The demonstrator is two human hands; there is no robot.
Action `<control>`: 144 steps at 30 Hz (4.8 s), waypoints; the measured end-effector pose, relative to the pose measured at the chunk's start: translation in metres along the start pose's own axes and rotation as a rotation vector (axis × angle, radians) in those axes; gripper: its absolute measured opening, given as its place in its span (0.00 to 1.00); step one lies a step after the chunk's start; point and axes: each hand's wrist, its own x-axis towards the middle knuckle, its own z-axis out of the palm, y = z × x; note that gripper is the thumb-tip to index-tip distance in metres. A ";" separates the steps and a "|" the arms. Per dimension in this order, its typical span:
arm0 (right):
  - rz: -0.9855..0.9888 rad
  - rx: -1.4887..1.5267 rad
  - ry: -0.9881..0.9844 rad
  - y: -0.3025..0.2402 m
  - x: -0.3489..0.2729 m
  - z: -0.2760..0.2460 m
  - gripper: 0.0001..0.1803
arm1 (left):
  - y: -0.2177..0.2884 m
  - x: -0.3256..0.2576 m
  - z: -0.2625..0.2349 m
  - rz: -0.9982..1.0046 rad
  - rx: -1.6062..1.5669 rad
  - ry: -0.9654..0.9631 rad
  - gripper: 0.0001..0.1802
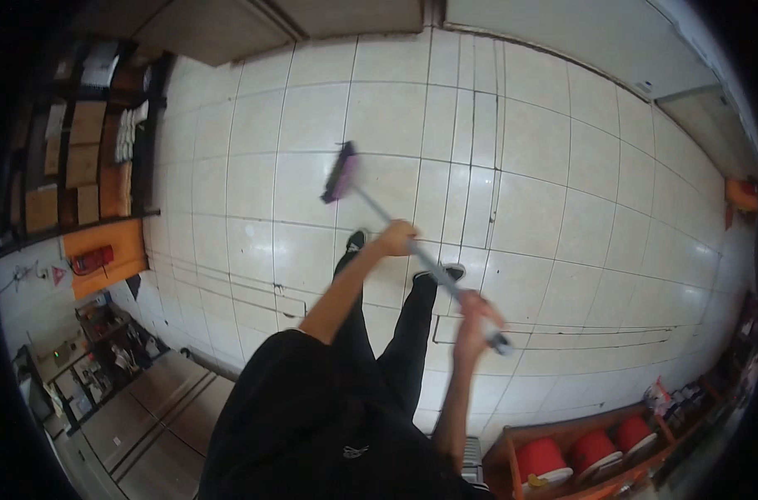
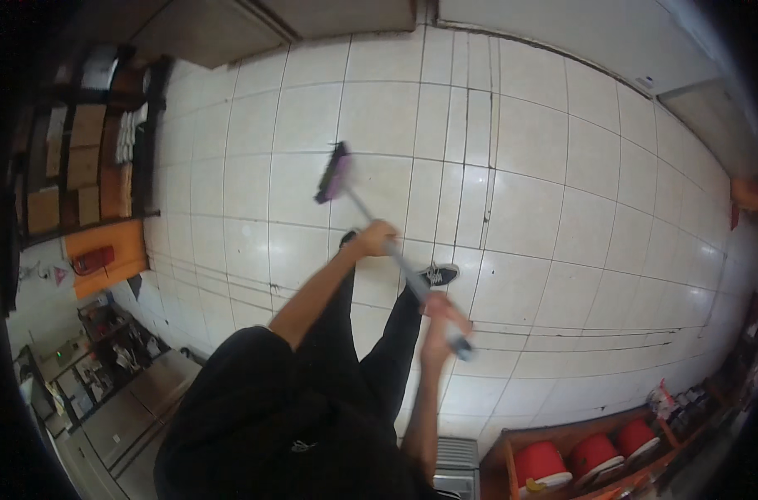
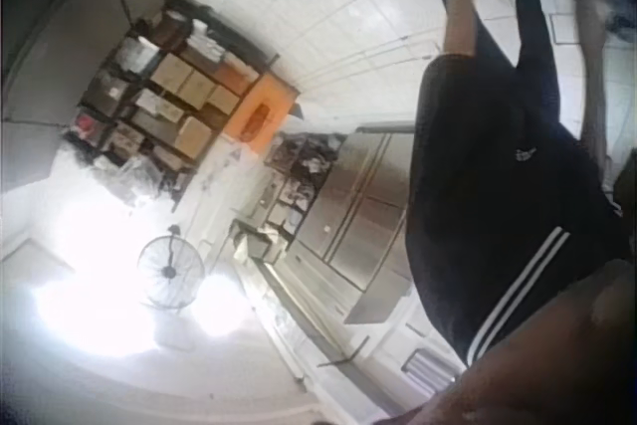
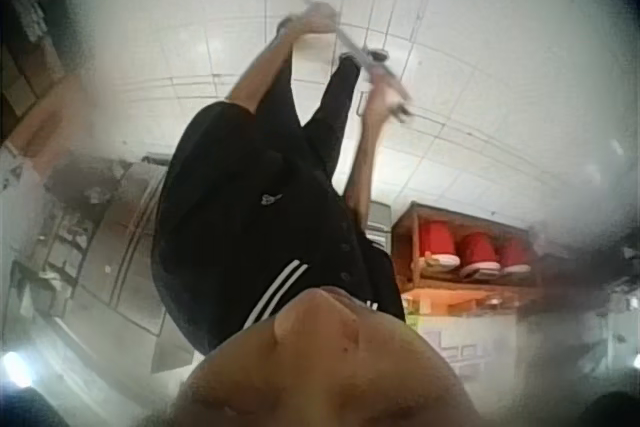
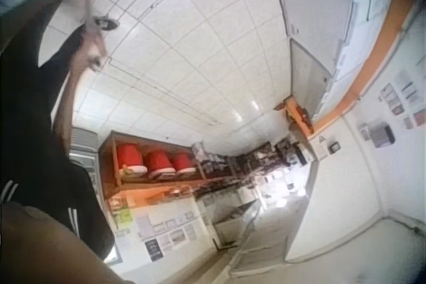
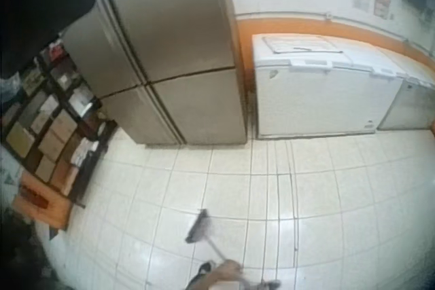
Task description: The person sweeps the floor of a kitchen using a broom and a dustpan, moving debris toward the dustpan and periodically picking it up.
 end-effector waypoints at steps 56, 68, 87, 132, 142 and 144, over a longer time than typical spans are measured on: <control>-0.594 0.483 -0.267 -0.185 0.089 0.085 0.12 | 0.074 0.020 -0.203 0.187 -0.401 0.016 0.12; -0.217 -0.149 0.138 -0.099 0.214 0.236 0.16 | -0.130 0.143 -0.233 0.129 -0.147 0.249 0.12; -0.699 0.221 0.380 -0.312 0.220 0.256 0.20 | 0.069 0.277 -0.362 0.599 -0.305 -0.042 0.10; -0.490 0.132 0.724 -0.299 0.562 0.103 0.19 | 0.142 0.649 -0.260 0.620 -0.280 -0.149 0.20; -0.629 0.153 1.153 -0.377 0.552 -0.017 0.19 | 0.319 0.674 -0.236 0.751 -0.225 -0.371 0.13; -0.588 0.287 0.992 -0.371 0.546 -0.033 0.19 | 0.302 0.671 -0.245 0.736 -0.157 -0.339 0.13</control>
